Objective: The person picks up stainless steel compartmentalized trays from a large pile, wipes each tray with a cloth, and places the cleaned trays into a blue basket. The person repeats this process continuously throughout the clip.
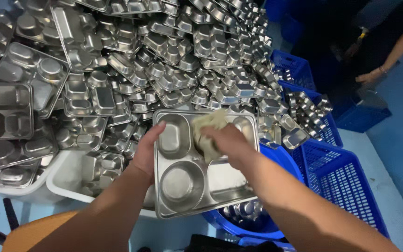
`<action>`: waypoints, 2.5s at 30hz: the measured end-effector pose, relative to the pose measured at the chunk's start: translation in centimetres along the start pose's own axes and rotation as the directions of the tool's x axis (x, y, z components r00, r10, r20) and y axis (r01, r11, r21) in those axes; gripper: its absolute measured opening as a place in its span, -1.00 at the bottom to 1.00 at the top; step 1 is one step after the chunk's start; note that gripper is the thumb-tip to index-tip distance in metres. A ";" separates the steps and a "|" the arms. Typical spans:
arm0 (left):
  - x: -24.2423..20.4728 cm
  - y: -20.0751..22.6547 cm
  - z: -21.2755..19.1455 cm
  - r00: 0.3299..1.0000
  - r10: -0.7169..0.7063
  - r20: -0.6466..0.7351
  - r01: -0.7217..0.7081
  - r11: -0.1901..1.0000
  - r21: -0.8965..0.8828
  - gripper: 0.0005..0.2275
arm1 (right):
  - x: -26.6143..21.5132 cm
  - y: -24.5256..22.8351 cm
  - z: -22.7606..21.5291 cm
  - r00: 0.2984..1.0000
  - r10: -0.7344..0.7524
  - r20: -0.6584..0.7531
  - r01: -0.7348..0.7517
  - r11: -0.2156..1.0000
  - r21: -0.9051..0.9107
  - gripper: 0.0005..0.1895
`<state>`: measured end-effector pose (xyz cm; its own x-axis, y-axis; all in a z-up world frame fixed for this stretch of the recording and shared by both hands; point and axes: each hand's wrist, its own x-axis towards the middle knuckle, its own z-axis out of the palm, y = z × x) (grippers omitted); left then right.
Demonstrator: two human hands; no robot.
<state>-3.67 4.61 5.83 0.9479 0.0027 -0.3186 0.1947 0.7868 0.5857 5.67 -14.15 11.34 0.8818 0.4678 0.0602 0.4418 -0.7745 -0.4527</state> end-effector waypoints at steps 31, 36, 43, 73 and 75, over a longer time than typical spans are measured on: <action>0.9 1.2 1.5 0.994 0.110 0.026 -0.111 0.994 0.003 -0.55 | 2.1 7.7 -1.7 0.999 0.037 -0.010 -0.038 0.986 -0.162 -0.37; 2.4 0.7 0.6 0.986 0.155 0.064 -0.155 0.988 -0.001 -0.54 | 1.3 6.4 -0.3 0.968 0.139 -0.208 -0.132 0.990 0.047 -0.50; 3.4 3.1 1.1 0.972 0.234 0.018 -0.232 0.970 -0.079 -0.48 | -4.1 1.4 4.5 0.937 -0.218 -0.274 0.261 0.956 0.132 -0.50; 1.3 8.5 -3.7 0.734 0.552 -0.396 -0.595 0.804 0.019 -0.11 | -3.2 -8.6 8.3 0.634 -0.773 0.040 0.772 0.635 0.020 0.04; 1.2 8.5 -4.2 0.721 0.563 -0.404 -0.573 0.812 0.109 -0.08 | -2.8 -9.6 7.2 0.651 -0.690 0.316 0.742 0.666 -0.072 0.13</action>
<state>-1.94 13.87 7.26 0.6916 0.6937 -0.2010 -0.3572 0.5704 0.7397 -2.25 -4.91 9.09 0.2164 0.9738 0.0705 0.9607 -0.1995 -0.1930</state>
